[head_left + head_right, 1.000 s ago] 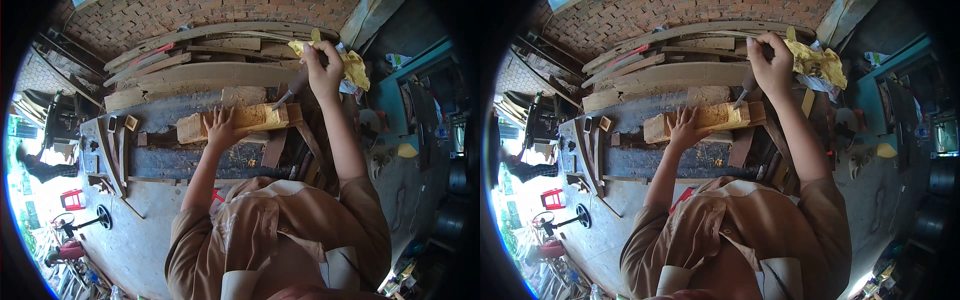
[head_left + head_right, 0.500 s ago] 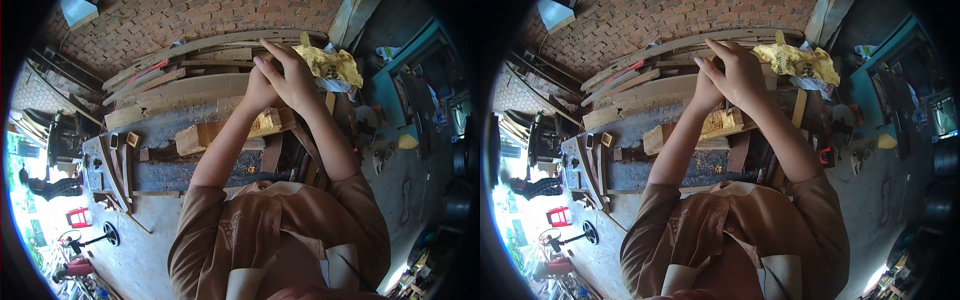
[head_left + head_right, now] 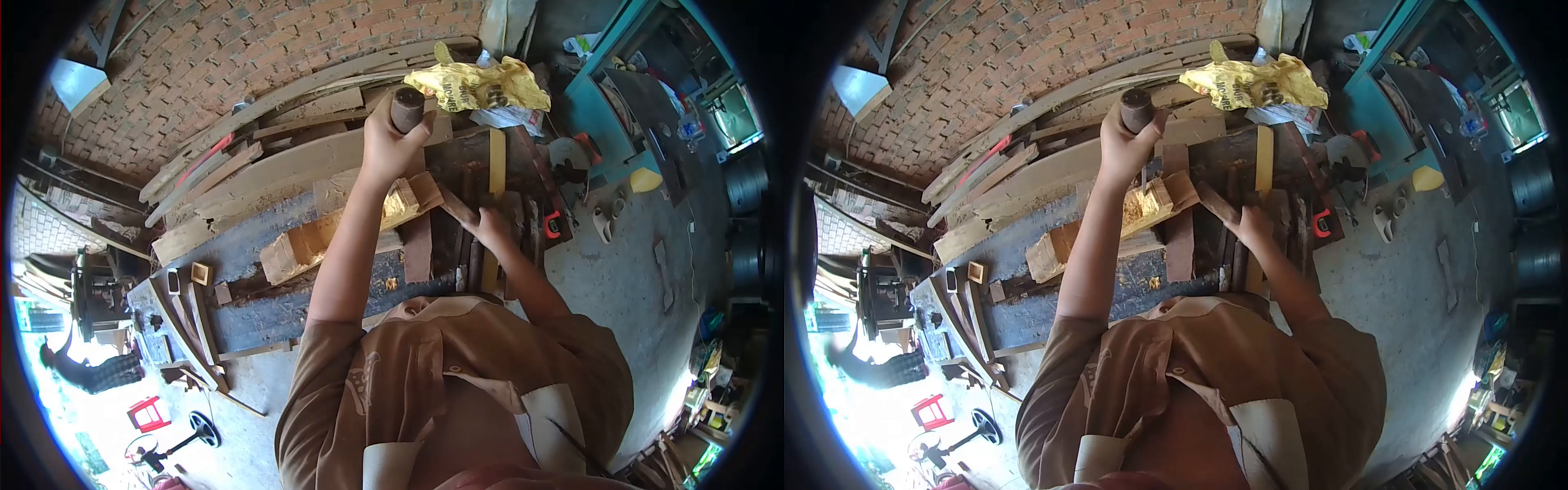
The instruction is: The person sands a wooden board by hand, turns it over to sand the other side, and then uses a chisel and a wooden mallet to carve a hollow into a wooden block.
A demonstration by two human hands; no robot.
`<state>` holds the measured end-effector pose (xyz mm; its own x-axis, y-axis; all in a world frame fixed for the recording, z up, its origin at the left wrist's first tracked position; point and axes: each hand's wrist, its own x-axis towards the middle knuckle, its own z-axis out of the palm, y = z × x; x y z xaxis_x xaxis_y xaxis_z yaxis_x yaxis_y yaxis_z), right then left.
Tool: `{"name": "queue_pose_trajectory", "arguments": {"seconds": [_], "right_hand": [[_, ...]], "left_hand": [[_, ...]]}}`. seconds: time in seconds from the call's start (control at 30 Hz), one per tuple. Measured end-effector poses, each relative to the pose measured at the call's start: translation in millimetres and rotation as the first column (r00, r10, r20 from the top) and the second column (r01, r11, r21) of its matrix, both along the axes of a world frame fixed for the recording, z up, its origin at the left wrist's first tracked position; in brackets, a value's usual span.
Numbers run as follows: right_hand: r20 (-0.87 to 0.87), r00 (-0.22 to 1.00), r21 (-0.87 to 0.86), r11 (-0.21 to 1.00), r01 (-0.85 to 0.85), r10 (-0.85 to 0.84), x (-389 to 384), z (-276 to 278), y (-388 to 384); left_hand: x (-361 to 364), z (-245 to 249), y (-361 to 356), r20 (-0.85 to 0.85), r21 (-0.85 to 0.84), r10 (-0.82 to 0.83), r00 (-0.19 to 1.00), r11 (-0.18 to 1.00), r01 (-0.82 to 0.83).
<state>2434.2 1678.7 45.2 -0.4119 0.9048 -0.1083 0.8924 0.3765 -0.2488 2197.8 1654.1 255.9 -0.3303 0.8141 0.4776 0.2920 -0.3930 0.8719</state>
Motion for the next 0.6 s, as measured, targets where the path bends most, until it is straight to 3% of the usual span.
{"name": "queue_pose_trajectory", "arguments": {"seconds": [0.07, 0.2, 0.4, 0.47, 0.5, 0.53, 0.57, 0.6], "right_hand": [[0.16, 0.987, -0.147, 0.989, 0.032, -0.008, 6, -7, -9], [0.145, 0.989, -0.117, 0.993, 0.014, 0.003, 12, -25, -4], [0.111, 0.993, -0.364, 0.929, 0.066, -0.027, 14, 13, 5], [-0.232, 0.973, -0.388, 0.918, -0.084, -0.009, 29, 13, 19], [-0.372, 0.927, -0.399, 0.911, -0.107, -0.054, 31, 40, 20], [-0.388, 0.92, -0.286, 0.956, -0.059, -0.059, 31, 66, 22], [-0.548, 0.833, -0.322, 0.938, -0.13, -0.073, 36, 85, 31], [-0.674, 0.738, -0.112, 0.988, -0.108, 0.004, 33, 116, 27]], "left_hand": [[2, 1, 0, 0.021, -0.011, -0.001, 1.0, 1.0, 0.001], [6, 1, 1, -0.02, 0.013, -0.017, 1.0, 1.0, 0.017], [5, 2, 2, 0.031, -0.024, -0.015, 0.999, 1.0, 0.016], [4, 2, 4, -0.002, -0.018, -0.022, 1.0, 1.0, 0.022], [5, 1, 6, -0.005, -0.014, -0.024, 1.0, 1.0, 0.024], [6, -1, 7, 0.0, -0.026, -0.025, 1.0, 0.999, 0.025], [8, -2, 9, 0.005, -0.038, -0.027, 1.0, 0.999, 0.027], [10, 0, 9, 0.005, -0.035, -0.032, 0.999, 0.999, 0.032]]}}
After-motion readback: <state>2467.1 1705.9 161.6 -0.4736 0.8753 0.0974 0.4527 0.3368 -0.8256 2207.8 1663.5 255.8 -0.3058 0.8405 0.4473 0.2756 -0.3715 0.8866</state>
